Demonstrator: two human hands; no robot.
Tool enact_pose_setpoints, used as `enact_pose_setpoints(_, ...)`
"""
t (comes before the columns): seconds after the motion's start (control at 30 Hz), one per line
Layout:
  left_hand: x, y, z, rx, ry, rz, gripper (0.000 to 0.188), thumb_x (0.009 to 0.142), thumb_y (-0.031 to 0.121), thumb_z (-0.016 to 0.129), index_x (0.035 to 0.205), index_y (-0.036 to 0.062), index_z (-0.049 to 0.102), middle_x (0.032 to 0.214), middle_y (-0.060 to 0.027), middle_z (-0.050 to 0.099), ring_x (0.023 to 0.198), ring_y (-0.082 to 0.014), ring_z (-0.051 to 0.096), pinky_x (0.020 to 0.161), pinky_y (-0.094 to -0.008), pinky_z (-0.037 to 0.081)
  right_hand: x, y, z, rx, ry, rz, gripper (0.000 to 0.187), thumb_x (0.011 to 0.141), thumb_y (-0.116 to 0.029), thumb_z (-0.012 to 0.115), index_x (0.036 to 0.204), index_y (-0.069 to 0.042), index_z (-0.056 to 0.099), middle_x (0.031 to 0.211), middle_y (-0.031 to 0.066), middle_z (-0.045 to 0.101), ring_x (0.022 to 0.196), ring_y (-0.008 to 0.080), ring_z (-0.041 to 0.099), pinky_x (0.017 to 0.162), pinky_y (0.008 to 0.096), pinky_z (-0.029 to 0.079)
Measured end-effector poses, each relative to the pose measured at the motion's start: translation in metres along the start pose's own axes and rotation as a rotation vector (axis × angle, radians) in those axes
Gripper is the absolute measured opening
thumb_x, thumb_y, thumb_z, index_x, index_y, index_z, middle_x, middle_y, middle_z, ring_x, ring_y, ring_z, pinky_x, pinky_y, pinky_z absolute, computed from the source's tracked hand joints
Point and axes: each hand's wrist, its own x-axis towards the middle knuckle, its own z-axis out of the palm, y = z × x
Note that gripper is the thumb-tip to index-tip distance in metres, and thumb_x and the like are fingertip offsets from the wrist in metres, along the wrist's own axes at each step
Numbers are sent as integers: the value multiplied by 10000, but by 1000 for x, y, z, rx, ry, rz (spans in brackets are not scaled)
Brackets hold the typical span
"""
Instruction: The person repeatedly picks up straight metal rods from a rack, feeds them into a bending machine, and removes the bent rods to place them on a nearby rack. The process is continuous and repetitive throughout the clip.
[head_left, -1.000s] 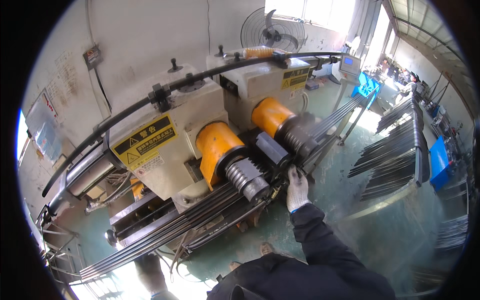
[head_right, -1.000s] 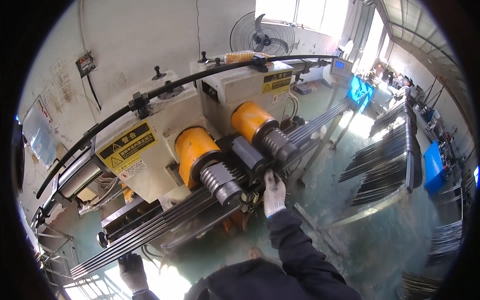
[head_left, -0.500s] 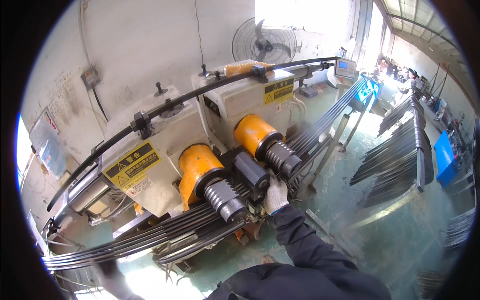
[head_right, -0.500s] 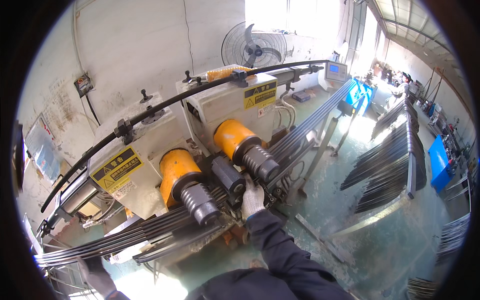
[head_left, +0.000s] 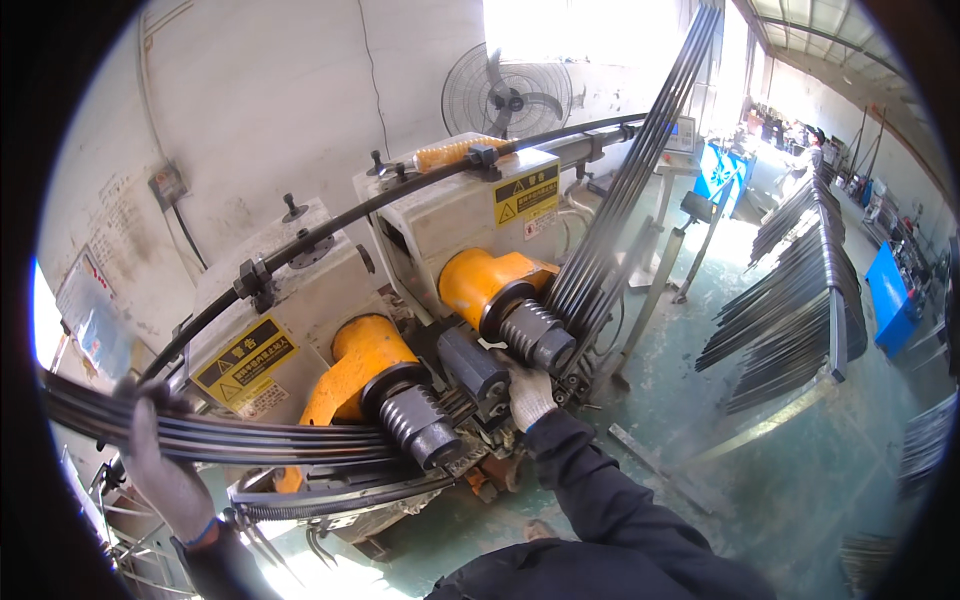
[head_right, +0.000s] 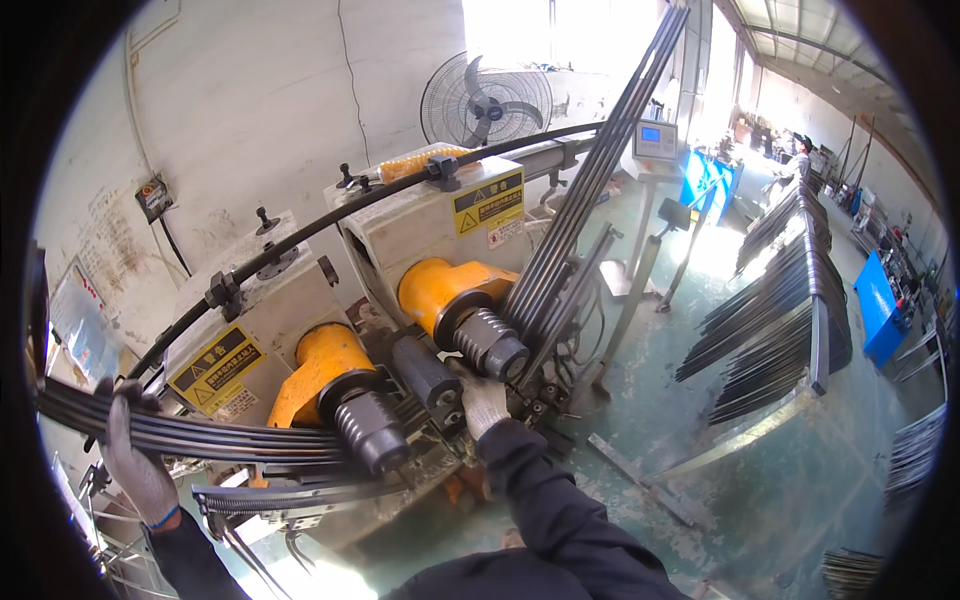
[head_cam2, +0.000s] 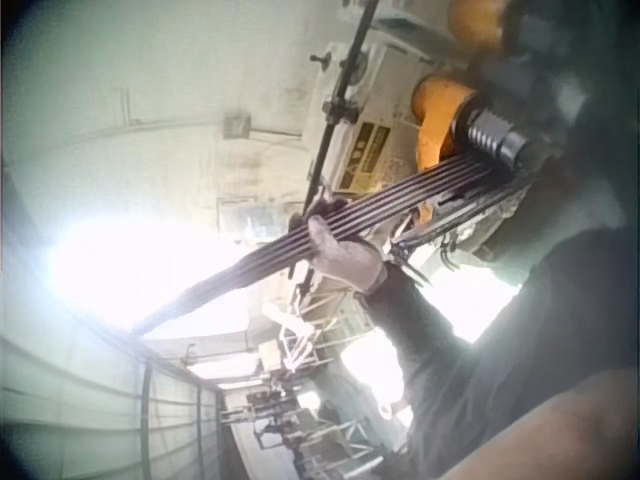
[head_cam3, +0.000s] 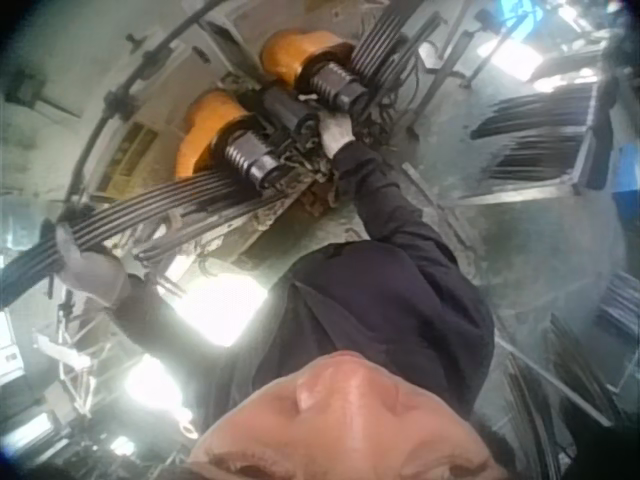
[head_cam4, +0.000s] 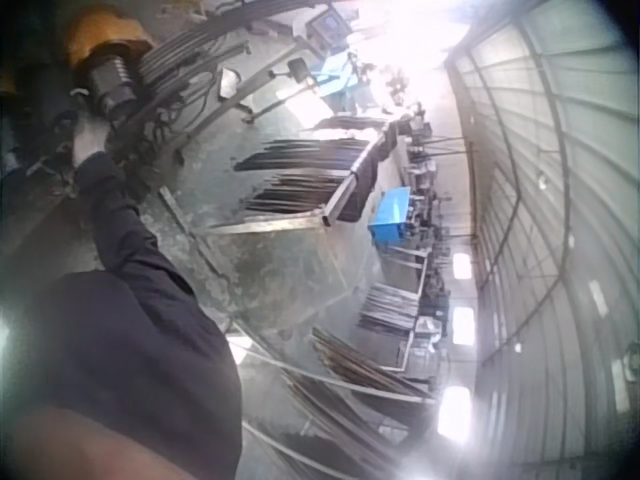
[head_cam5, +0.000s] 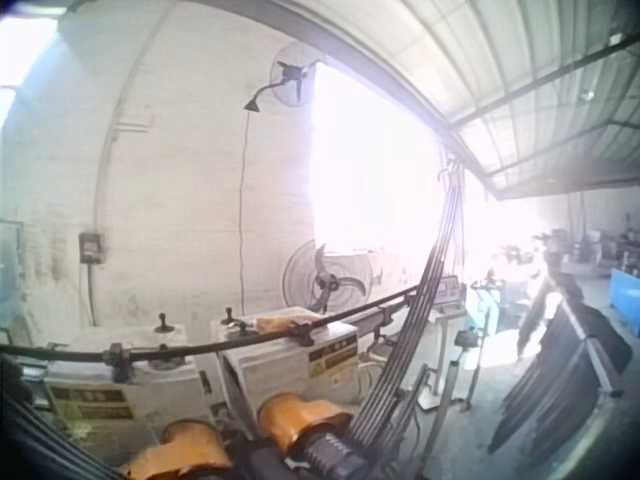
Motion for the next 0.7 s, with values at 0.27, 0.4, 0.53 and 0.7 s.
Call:
enact_pose_setpoints(0.27, 5, 28, 98, 232, -289, 207, 453, 1079, 154, 637, 1459, -80, 560, 1014, -110, 735, 892, -186, 721, 841, -334, 593, 7, 27, -15, -724, -173, -446, 409, 1024, 11, 626, 1418, -26, 729, 1313, 145, 760, 1185, 282, 711, 1070, 374, 543)
enact_pose_setpoints(0.4, -5, 35, 158, 306, -481, 195, 398, 1049, 101, 638, 1398, -80, 577, 952, -67, 673, 856, -156, 681, 810, -312, 568, 46, 69, -65, -662, -211, -439, 438, 1086, -10, 521, 1486, -73, 687, 1341, 192, 738, 1206, 301, 712, 1076, 400, 545)
enact_pose_setpoints(0.53, 11, 13, 176, 519, -548, 426, 296, 1019, 29, 651, 1308, -17, 610, 908, -27, 623, 800, -121, 616, 744, -284, 538, 35, 58, -29, 107, -137, 20, 424, 1059, -15, 594, 1454, -99, 722, 1340, 243, 729, 1204, 346, 706, 1063, 423, 545)
enact_pose_setpoints(0.7, 12, 3, 181, 457, -623, 465, 272, 997, -20, 671, 1262, 9, 620, 930, -28, 618, 810, -133, 608, 747, -295, 539, 53, 75, -69, -641, -221, -528, 470, 1002, 56, 604, 1455, -29, 697, 1333, 224, 720, 1202, 331, 699, 1075, 407, 546)
